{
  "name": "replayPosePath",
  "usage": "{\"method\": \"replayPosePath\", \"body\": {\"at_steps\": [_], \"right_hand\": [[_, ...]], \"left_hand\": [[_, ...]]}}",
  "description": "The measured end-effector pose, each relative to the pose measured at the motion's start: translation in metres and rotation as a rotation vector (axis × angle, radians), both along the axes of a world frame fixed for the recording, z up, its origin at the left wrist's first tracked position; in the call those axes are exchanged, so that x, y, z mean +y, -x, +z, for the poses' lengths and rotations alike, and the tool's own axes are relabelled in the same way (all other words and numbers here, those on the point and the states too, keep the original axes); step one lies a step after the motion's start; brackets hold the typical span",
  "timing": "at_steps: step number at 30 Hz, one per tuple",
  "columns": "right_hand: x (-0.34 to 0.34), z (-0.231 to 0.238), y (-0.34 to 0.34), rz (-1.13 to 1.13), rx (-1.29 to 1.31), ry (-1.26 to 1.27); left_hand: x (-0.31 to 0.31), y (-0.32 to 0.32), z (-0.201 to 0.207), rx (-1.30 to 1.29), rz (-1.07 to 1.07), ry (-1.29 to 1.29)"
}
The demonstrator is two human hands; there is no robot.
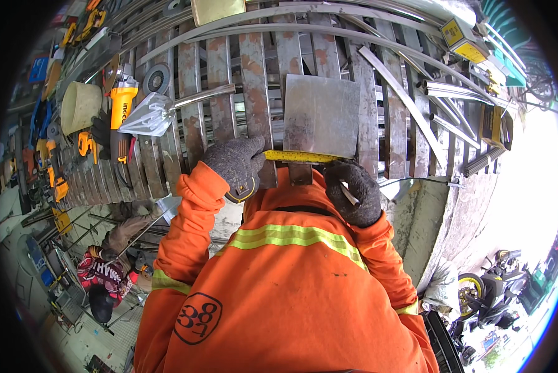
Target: Use a tape measure and marker to measure and mark a metal sheet.
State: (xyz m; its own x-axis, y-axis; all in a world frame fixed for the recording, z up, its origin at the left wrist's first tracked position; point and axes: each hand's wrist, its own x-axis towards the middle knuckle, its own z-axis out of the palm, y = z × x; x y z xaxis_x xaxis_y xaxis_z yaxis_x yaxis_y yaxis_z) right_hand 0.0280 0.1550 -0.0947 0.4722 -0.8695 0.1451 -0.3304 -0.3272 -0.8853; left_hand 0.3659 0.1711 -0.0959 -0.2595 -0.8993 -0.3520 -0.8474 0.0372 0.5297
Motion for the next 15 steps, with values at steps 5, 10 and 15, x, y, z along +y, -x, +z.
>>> {"method": "replayPosePath", "body": {"at_steps": [5,10,15], "right_hand": [[0.0003,-0.0028,0.0005,-0.004,-0.012,-0.009],[-0.0006,0.0005,0.0003,-0.002,0.011,-0.026],[-0.002,0.0017,0.0002,-0.004,0.008,-0.036]], "left_hand": [[0.0023,-0.0019,-0.0063,-0.007,-0.001,0.005],[0.0039,-0.0022,-0.0071,0.009,0.01,0.039],[0.0078,-0.0016,-0.01,0.031,0.029,0.104]]}}
